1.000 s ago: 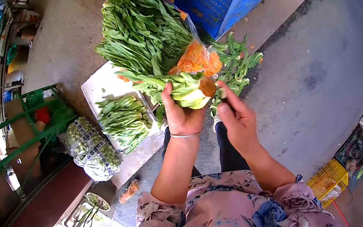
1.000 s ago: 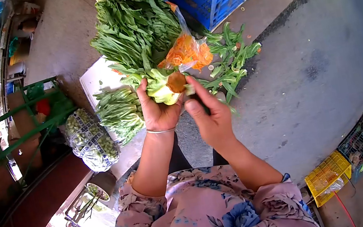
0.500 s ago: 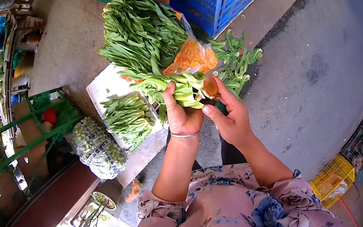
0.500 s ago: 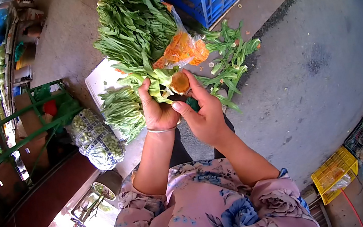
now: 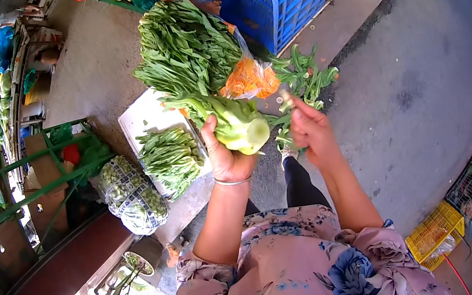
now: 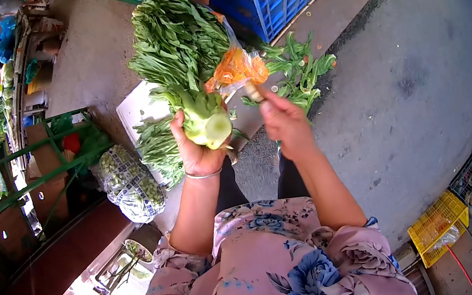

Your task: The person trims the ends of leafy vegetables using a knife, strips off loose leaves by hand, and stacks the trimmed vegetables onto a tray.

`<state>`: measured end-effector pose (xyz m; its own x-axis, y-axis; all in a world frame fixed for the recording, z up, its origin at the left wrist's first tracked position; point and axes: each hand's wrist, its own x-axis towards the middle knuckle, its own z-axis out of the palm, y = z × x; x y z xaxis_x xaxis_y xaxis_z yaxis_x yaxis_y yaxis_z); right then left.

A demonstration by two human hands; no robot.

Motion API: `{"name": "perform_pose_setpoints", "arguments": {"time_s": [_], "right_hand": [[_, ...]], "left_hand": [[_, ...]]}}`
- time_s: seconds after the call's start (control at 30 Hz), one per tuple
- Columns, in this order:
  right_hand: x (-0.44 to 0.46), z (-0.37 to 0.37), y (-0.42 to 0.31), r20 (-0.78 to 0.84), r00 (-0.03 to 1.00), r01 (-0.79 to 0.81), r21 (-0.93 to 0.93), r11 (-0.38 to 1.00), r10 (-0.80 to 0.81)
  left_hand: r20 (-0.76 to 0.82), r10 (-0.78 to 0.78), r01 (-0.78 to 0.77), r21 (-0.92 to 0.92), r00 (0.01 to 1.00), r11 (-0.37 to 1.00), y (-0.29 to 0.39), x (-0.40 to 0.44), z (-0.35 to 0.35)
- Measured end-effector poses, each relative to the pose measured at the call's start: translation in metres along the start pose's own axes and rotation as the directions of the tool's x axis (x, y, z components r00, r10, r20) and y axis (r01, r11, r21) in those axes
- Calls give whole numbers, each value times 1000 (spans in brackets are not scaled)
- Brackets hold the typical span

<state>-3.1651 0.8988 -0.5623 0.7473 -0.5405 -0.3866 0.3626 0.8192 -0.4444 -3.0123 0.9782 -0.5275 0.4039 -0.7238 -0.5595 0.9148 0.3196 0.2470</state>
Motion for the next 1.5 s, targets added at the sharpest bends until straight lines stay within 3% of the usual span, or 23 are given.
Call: {"name": "perform_pose_setpoints", "arguments": {"time_s": [0.03,0.07,0.13,0.2,0.23,0.27,0.33,0.37,0.4,0.47,0.53,0.57,0.67,0.73,0.8,0.87,0.93,1.03,1.07,1.13,1.27,1.4,1.5], "right_hand": [[1,-6,2,-182,981,47,-113,992,-67],[4,-11,2,-174,983,46,-116,992,-66],[4,-17,-1,-432,899,76,-22,997,-79],[-2,-3,-4,-414,910,12,-20,1000,-20],[-6,17,1,-325,903,171,-327,930,-280],[-9,36,2,-159,856,320,-584,746,-492],[-10,61,-4,268,750,587,-692,420,-605],[-10,70,-12,425,715,616,-758,213,-554],[-5,72,-11,480,706,630,-761,153,-521],[0,71,-6,298,830,479,-813,330,-471],[3,78,-10,114,879,416,-657,629,-463],[3,81,-11,37,910,349,-608,713,-414],[9,83,-5,-66,972,167,-484,859,-226],[18,83,4,-81,993,40,-420,907,-81],[25,85,14,-143,980,64,-444,894,-142],[34,88,21,-167,954,139,-485,864,-247],[45,62,17,-360,798,282,-484,828,-483],[45,32,10,-259,799,284,-634,720,-543],[46,34,11,-255,806,270,-645,715,-534],[43,41,14,-257,952,-55,-676,734,-165],[60,48,36,-191,977,-203,-712,672,92],[69,49,44,-156,971,-236,-707,667,179],[70,52,58,-184,983,-147,-695,704,24]], "left_hand": [[32,-20,21,-25,999,999,3,-2,3],[61,-35,38,-50,998,998,6,-4,4],[73,-39,42,-42,997,998,8,-8,8],[99,-45,48,-32,994,998,9,-3,12],[112,-16,13,29,994,1000,8,-3,11],[123,15,-26,86,992,996,7,-4,11],[97,25,-42,173,995,984,9,-4,9],[66,79,-92,222,995,971,8,-5,11],[39,132,-138,273,990,952,9,-6,14],[115,206,-229,258,972,938,14,-20,30],[253,185,-228,151,950,962,27,-41,44],[209,208,-248,189,955,950,30,-46,38],[404,139,-195,102,904,975,39,-17,5],[602,123,-185,41,789,982,46,1,14],[581,150,-211,39,800,977,51,14,3],[434,95,-111,12,896,994,50,24,-15],[191,50,-48,-18,980,999,45,30,-32],[102,34,-26,-80,994,996,48,35,-49],[97,2,8,-97,995,995,49,34,-52],[84,-9,20,-121,996,992,50,30,-56],[24,19,-16,-110,1000,994,56,25,-59],[69,56,-50,-92,996,995,68,21,-65],[60,74,-64,-158,995,985,72,16,-62]]}}
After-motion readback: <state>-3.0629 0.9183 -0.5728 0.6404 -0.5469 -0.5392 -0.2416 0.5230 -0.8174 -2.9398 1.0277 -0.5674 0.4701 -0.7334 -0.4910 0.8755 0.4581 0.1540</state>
